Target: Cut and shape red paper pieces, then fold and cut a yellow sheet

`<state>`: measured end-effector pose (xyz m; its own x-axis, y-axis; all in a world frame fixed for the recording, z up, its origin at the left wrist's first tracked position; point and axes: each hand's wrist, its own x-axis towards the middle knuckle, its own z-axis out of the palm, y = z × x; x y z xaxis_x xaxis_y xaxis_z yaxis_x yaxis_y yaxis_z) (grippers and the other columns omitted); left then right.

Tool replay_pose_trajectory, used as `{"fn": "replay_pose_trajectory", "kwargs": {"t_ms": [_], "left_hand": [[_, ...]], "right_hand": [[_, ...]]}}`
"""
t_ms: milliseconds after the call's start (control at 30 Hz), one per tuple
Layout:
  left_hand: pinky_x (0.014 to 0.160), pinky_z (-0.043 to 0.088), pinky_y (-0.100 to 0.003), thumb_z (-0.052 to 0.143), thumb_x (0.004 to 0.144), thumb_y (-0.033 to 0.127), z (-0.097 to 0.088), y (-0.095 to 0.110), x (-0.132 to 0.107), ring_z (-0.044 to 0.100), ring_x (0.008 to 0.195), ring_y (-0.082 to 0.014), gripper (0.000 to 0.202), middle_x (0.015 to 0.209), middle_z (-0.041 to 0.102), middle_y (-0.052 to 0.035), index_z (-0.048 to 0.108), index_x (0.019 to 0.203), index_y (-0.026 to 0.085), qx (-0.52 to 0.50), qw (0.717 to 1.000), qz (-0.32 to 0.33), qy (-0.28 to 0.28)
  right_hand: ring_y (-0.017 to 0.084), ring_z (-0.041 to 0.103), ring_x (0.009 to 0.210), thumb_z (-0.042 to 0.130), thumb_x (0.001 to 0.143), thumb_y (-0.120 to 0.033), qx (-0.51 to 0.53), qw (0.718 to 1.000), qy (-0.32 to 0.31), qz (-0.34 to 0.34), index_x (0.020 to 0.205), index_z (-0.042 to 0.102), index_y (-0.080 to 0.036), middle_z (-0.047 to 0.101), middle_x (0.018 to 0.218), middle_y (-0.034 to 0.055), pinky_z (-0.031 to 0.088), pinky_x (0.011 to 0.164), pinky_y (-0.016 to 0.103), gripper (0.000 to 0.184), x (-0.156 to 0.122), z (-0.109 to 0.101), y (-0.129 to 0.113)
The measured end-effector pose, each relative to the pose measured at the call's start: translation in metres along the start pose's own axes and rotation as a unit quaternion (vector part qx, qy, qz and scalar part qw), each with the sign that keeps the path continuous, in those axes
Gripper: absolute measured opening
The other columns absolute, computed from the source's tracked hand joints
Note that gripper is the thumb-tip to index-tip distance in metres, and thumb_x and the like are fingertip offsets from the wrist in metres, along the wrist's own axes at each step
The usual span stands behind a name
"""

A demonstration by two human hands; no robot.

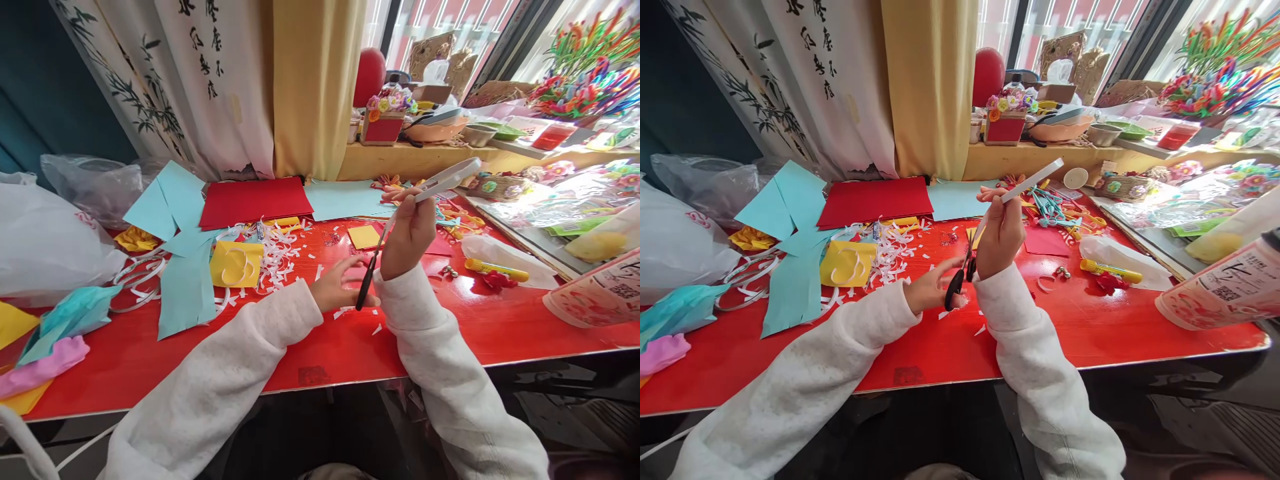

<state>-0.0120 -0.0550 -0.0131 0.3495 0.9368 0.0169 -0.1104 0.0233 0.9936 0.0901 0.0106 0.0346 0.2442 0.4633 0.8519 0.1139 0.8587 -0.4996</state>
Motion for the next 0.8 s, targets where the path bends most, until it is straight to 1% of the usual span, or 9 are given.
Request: {"fn": "replay_pose_trajectory", "kwargs": {"t_ms": [67,167,200,300,400,500,567,667,800], "left_hand": [[0.075,0.043,-0.034,0.073,0.049,0.024,0.003,-0.002,0.000,0.044,0.101,-0.0222,0.074,0.119,0.032,-0.0091,0.039,0.115,0.028,0.015,1.000,-0.002,-0.002],[0.077,0.040,-0.034,0.072,0.050,0.025,0.007,-0.001,-0.001,0.045,0.097,-0.0195,0.064,0.104,0.045,-0.0067,0.043,0.107,0.023,0.069,0.994,0.059,0.062],[0.078,0.038,-0.034,0.072,0.051,0.025,0.008,0.000,-0.001,0.047,0.093,-0.0181,0.059,0.097,0.049,-0.0053,0.044,0.104,0.021,0.075,0.992,0.069,0.069],[0.076,0.038,-0.033,0.069,0.056,0.027,0.010,0.000,0.000,0.051,0.086,-0.0155,0.052,0.086,0.053,-0.0028,0.043,0.100,0.020,0.023,0.998,0.061,0.024],[0.071,0.041,-0.030,0.068,0.058,0.030,0.011,-0.004,0.002,0.053,0.079,-0.0137,0.052,0.085,0.052,-0.0016,0.043,0.104,0.022,-0.048,0.997,0.059,0.003],[0.067,0.042,-0.027,0.063,0.064,0.033,0.008,-0.006,0.002,0.053,0.074,-0.0120,0.048,0.087,0.053,-0.0019,0.046,0.107,0.024,-0.061,0.996,0.056,-0.013],[0.064,0.042,-0.026,0.062,0.064,0.033,0.006,-0.006,0.001,0.052,0.077,-0.0127,0.049,0.092,0.053,-0.0032,0.047,0.110,0.026,-0.047,0.997,0.053,-0.017],[0.061,0.042,-0.026,0.066,0.060,0.031,0.005,-0.004,0.000,0.050,0.084,-0.0163,0.062,0.102,0.050,-0.0056,0.042,0.117,0.029,-0.027,0.999,0.034,-0.014],[0.069,0.042,-0.029,0.068,0.055,0.031,0.003,0.002,-0.001,0.044,0.098,-0.0216,0.071,0.110,0.047,-0.0064,0.040,0.120,0.030,-0.001,0.999,0.045,-0.011]], "right_hand": [[0.013,0.055,0.087,0.031,0.086,-0.025,-0.004,1.000,0.005,0.003,0.079,0.047,-0.021,0.052,0.081,0.0004,0.043,0.083,0.037,0.018,0.001,-0.001,0.001],[0.013,0.055,0.085,0.033,0.085,-0.028,-0.008,1.000,-0.006,0.009,0.079,0.048,-0.022,0.052,0.080,0.0000,0.042,0.083,0.038,0.017,0.001,-0.002,0.003],[0.013,0.055,0.084,0.033,0.085,-0.028,-0.006,1.000,-0.009,0.011,0.079,0.048,-0.022,0.052,0.080,0.0000,0.042,0.084,0.038,0.017,0.000,-0.002,0.003],[0.013,0.055,0.084,0.033,0.086,-0.029,0.004,1.000,-0.004,0.011,0.078,0.047,-0.022,0.051,0.079,0.0002,0.042,0.084,0.038,0.018,-0.001,0.000,0.002],[0.013,0.055,0.084,0.031,0.086,-0.030,0.002,1.000,-0.004,0.014,0.078,0.047,-0.022,0.050,0.079,0.0004,0.043,0.083,0.037,0.020,-0.003,0.001,0.002],[0.013,0.055,0.083,0.030,0.086,-0.031,0.003,1.000,0.002,0.009,0.080,0.047,-0.022,0.050,0.079,0.0004,0.043,0.082,0.037,0.020,-0.003,0.002,0.005],[0.012,0.055,0.083,0.028,0.087,-0.031,0.006,1.000,0.010,0.003,0.081,0.047,-0.023,0.049,0.079,0.0005,0.043,0.082,0.037,0.022,-0.002,0.000,0.008],[0.013,0.055,0.084,0.026,0.087,-0.031,0.003,1.000,0.011,0.000,0.082,0.047,-0.022,0.048,0.079,0.0008,0.043,0.082,0.038,0.023,0.000,-0.001,0.011],[0.013,0.055,0.085,0.027,0.087,-0.032,0.011,1.000,0.003,0.006,0.081,0.047,-0.022,0.048,0.079,0.0010,0.043,0.083,0.038,0.023,0.001,-0.002,0.010]]}}
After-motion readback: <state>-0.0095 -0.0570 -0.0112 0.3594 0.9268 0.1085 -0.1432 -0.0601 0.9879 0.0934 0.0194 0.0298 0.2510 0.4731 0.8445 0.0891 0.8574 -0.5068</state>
